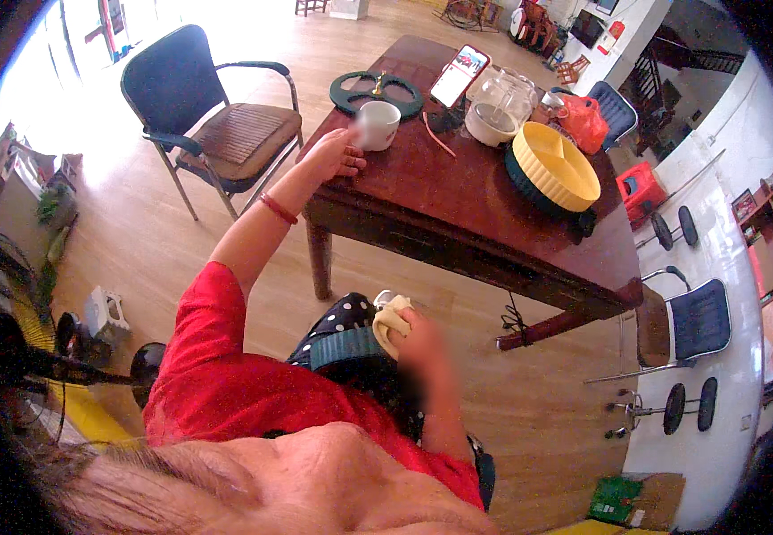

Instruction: The person wipes the exterior of a green container with a cloth, then moves it to a table. The person then reaches into a red bag, retrieves peanuts, and peels them by hand one by one.

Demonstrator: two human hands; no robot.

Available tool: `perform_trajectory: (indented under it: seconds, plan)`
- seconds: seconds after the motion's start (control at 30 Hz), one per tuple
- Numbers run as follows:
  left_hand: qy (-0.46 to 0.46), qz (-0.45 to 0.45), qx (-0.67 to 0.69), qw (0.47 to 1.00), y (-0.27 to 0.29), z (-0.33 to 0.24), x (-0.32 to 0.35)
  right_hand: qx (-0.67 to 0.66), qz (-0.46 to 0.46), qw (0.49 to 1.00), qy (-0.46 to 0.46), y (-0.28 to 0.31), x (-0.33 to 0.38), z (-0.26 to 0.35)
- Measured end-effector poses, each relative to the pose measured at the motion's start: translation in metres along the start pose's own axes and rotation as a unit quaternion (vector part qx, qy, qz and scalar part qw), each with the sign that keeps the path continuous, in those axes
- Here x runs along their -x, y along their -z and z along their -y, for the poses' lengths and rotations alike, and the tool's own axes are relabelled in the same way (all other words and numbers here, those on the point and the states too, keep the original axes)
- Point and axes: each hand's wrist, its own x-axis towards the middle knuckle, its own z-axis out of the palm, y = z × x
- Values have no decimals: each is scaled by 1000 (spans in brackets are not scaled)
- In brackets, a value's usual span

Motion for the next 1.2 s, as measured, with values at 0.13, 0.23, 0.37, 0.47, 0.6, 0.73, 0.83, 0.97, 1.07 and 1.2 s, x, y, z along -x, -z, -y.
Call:
perform_trajectory:
  seconds: [0.13, 0.23, 0.37, 0.47, 0.6, 0.73, 0.83, 0.97, 1.07, 1.2]
  plan:
    - [-15, -4, 12, 1000, 1, 6, -8, -2, -12, 1000, -17, -1, -2, 4]
    - [-103, 56, 3, 993, 7, 27, 1, 38, -17, 999, 27, -7, -7, -17]
    - [-142, 82, 64, 984, 1, 38, 71, 19, 2, 1000, -22, -16, -14, -30]
    - [-143, 133, 97, 976, -17, 53, 116, 20, -20, 1000, 5, -12, -12, -32]
    - [-163, 225, 137, 951, -23, 66, 159, 21, -11, 999, -30, -17, -17, -27]
    - [-169, 271, 155, 935, -37, 64, 188, 28, -12, 999, -29, -15, -11, -27]
    - [-177, 288, 135, 931, -39, 64, 199, -24, -24, 999, -18, -15, -6, -25]
    - [-196, 289, 110, 931, -39, 63, 207, -39, -27, 999, -22, -16, -5, -21]
    - [-204, 300, 81, 928, -36, 60, 209, -33, -37, 999, 16, -18, -4, -25]
    - [-217, 307, 128, 918, -38, 62, 207, -10, -20, 1000, 7, -15, -4, -21]
